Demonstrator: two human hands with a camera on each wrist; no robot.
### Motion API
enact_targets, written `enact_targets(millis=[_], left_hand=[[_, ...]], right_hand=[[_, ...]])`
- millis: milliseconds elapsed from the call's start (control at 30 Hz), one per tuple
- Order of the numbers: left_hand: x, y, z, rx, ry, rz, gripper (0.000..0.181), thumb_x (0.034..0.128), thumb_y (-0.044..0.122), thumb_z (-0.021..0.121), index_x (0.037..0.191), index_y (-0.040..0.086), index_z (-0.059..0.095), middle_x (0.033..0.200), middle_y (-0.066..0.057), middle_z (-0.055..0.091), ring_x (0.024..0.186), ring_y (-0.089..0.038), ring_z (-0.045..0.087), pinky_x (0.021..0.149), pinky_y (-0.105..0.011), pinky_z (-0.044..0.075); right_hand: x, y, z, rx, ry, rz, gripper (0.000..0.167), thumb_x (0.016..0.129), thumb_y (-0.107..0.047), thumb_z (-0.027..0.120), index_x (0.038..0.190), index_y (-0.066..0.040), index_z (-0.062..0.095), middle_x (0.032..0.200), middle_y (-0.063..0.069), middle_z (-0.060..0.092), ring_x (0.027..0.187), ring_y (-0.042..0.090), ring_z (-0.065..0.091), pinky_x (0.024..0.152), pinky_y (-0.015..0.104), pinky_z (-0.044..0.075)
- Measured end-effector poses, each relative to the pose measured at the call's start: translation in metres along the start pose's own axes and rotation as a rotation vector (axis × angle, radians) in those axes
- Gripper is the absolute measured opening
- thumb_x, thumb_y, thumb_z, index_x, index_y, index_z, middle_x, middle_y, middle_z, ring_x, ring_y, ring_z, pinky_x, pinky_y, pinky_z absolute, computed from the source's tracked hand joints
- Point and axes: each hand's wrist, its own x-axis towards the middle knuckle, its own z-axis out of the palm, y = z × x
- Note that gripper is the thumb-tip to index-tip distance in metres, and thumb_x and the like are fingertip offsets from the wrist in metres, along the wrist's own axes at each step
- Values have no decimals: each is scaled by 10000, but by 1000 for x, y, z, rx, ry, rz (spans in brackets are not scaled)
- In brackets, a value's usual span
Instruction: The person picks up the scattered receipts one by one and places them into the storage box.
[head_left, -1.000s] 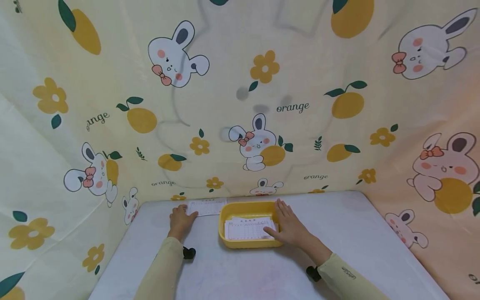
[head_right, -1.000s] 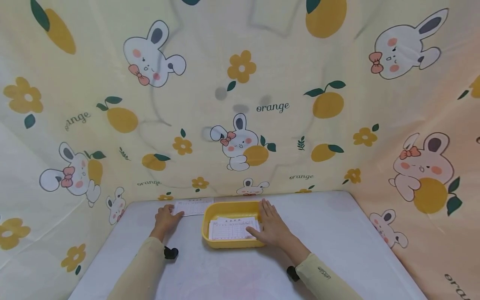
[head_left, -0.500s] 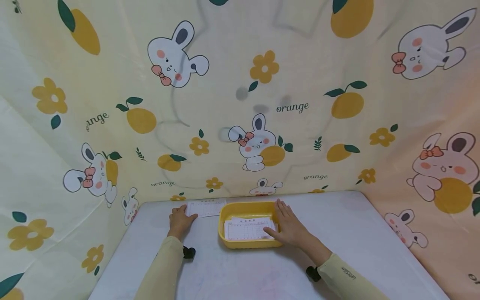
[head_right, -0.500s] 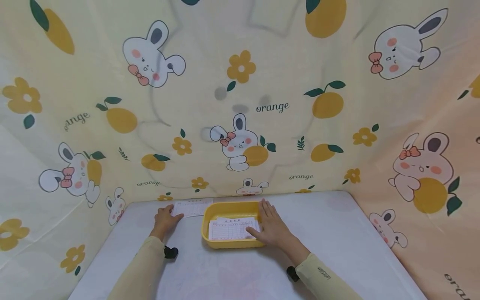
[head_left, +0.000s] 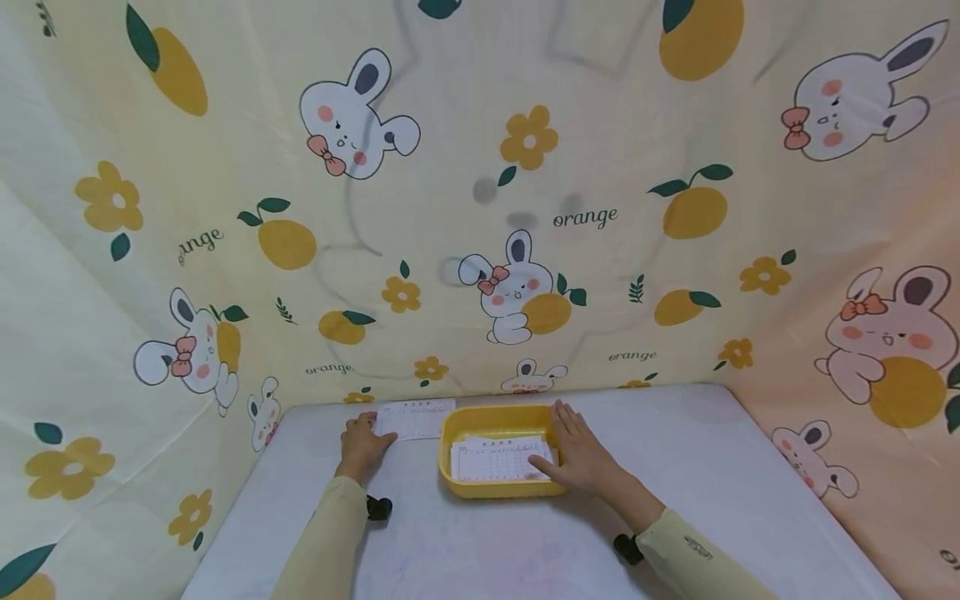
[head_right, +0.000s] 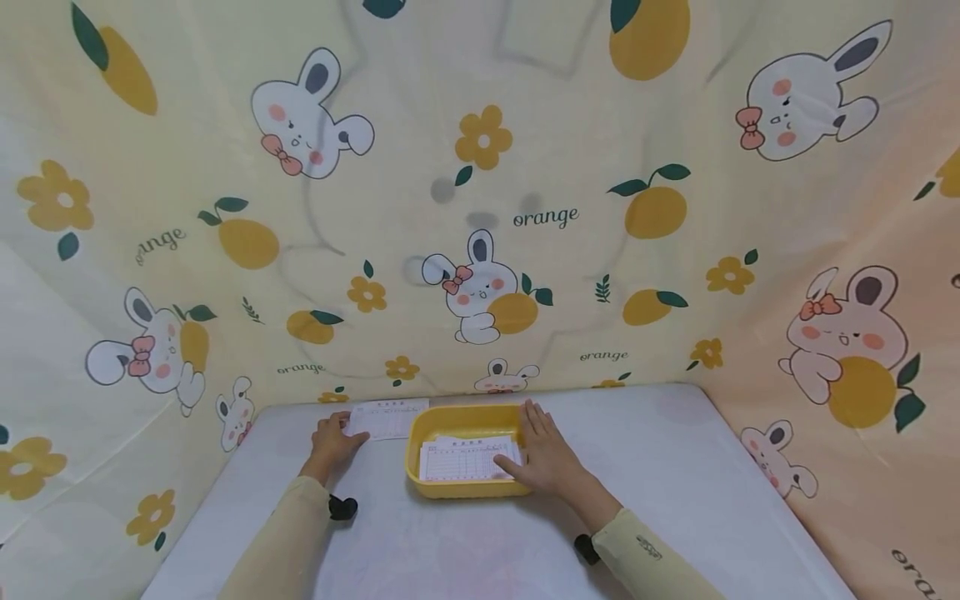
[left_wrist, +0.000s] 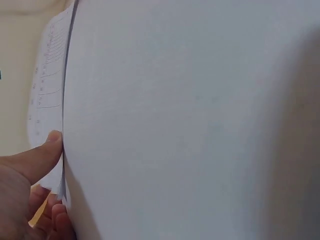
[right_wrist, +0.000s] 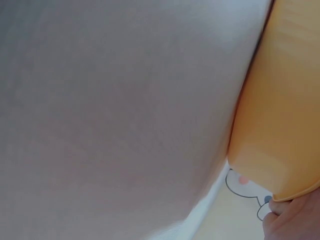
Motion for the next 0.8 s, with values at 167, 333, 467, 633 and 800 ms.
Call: enact_targets(millis=[167, 333, 467, 633, 800], left_hand=[[-5, 1, -1, -37, 17, 11, 672, 990, 175, 786, 1497, -83, 427, 1513, -331, 431, 1410, -501, 400, 1209, -607, 371], [-12, 0, -2, -68, 16, 23, 637, 987, 146, 788, 1469, -62, 427, 1496, -317, 440, 1392, -489, 412, 1197, -610, 385], [-12, -4, -3, -78, 26, 50, 597, 986, 117, 775, 1438, -80, 438, 1439, -329, 473, 1352, -499, 456, 1169, -623, 409], [-4, -16, 1, -96, 64, 87, 416, 1042, 145, 683, 1337, -93, 511, 1269, -292, 537, 1153, -426, 535, 1033, -579, 483], [-7, -15, -3, -115, 75, 101, 326, 1091, 164, 595, 1290, -94, 583, 1207, -262, 582, 1095, -381, 567, 973, -540, 507]], right_hand=[[0, 1, 1, 11, 9, 3, 1132, 1002, -713, 551, 1660, 114, 144, 1758, 286, 121, 1640, 450, 120, 1331, 574, 128], [0, 2, 2, 15, 16, 3, 1127, 1003, -704, 556, 1657, 120, 149, 1757, 288, 116, 1638, 455, 118, 1330, 578, 127], [0, 2, 3, 11, 15, -2, 1115, 1006, -684, 563, 1652, 128, 154, 1755, 294, 118, 1637, 458, 119, 1330, 578, 126], [1, 2, 5, 7, 15, -10, 1111, 1005, -681, 567, 1650, 129, 165, 1752, 298, 129, 1635, 462, 129, 1328, 581, 134], [2, 3, 5, -3, 20, -14, 1123, 1006, -708, 547, 1656, 120, 157, 1754, 293, 131, 1635, 458, 132, 1328, 578, 136]])
